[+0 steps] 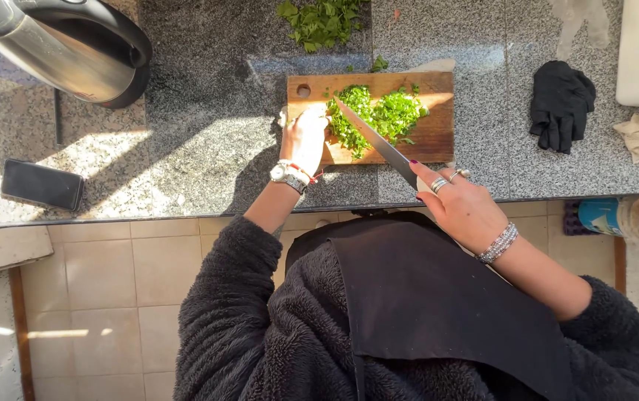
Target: Chopping fresh leafy herbs on a wooden cutting board using a chef's knife.
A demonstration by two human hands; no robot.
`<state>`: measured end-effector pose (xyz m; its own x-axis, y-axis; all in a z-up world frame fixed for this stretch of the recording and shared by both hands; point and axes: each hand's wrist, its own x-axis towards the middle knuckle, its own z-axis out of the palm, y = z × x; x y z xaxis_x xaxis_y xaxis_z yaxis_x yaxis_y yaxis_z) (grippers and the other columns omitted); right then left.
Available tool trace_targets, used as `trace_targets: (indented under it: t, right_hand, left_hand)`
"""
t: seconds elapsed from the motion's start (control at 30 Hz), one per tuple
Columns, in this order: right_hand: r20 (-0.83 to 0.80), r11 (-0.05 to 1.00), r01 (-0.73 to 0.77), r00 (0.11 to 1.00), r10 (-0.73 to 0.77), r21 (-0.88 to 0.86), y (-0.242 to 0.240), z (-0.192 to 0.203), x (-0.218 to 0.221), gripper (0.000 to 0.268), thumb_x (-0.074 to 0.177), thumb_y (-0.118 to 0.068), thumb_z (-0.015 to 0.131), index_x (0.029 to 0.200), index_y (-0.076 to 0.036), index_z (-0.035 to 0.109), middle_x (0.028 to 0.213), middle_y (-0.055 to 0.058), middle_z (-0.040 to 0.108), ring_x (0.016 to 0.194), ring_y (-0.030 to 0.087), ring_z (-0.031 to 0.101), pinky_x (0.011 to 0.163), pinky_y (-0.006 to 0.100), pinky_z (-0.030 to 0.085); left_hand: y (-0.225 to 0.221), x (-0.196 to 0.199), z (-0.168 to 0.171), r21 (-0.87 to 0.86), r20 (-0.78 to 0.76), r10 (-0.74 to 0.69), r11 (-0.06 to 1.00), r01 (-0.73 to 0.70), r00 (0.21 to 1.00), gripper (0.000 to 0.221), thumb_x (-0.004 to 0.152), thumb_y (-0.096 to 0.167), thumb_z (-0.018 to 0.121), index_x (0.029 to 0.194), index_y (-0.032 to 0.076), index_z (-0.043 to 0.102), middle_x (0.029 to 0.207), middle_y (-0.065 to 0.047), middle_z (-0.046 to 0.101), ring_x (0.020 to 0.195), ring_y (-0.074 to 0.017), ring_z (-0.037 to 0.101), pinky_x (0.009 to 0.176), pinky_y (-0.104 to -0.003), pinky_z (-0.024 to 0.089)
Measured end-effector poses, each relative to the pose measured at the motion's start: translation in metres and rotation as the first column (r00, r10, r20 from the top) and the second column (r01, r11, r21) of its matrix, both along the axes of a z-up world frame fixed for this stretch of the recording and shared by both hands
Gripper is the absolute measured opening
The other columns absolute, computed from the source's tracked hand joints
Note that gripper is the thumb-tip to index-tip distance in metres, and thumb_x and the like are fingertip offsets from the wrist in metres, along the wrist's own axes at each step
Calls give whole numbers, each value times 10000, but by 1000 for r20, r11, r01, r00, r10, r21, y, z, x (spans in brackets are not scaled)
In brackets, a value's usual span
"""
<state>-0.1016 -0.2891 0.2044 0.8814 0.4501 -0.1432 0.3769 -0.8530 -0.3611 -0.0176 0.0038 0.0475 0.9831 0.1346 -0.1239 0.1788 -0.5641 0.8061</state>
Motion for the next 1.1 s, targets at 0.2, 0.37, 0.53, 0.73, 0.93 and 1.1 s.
trace_targets:
  t: [0.2,0.37,0.53,0.73,0.93,1.1]
  right_hand:
    - [-58,1000,3,998,-4,-16,7,-3,-2,519,964,-309,609,1470,-228,522,1068,171,684,819,404,693,682,503,582]
    - [-53,999,-42,998,42,7,10,-13,-1,534,970,-280,608,1486,-195,503,1038,174,679,815,394,694,677,495,586]
    - [-35,998,-57,998,57,-20,13,-22,0,542,965,-253,602,1491,-180,492,1040,180,678,811,390,696,651,495,586]
    - [-55,997,-63,997,61,-33,13,-61,-2,539,1000,-253,578,1517,-161,457,998,189,664,787,396,686,652,502,580]
    - [-42,990,-106,994,103,-92,13,-60,-6,573,997,-230,561,1539,-125,408,1050,202,634,750,385,687,635,483,584]
    - [-52,982,-141,989,136,-126,9,-12,-3,526,998,-239,548,1500,-120,445,1047,194,658,846,367,701,649,474,596]
  left_hand:
    - [-2,1,-53,494,356,-261,868,56,898,119,961,128,620,926,68,717,897,-132,723,795,-271,721,747,-385,588]
    - [-6,13,-32,506,181,-214,857,96,960,113,933,160,649,880,83,714,812,-119,723,739,-252,729,675,-366,596]
    - [-10,15,-23,552,69,-232,819,157,970,166,900,213,690,938,53,711,830,-138,715,723,-264,720,621,-379,590]
    - [-29,3,-59,758,110,-344,636,145,932,107,877,125,623,921,83,712,940,-133,695,821,-249,698,698,-354,597]
    - [-18,6,-51,902,2,-454,386,194,891,95,905,154,621,891,116,708,884,-46,688,926,-200,700,754,-326,588]
    - [-2,24,-41,530,150,-221,841,110,964,105,928,229,680,935,132,720,884,-52,720,804,-214,719,694,-352,586]
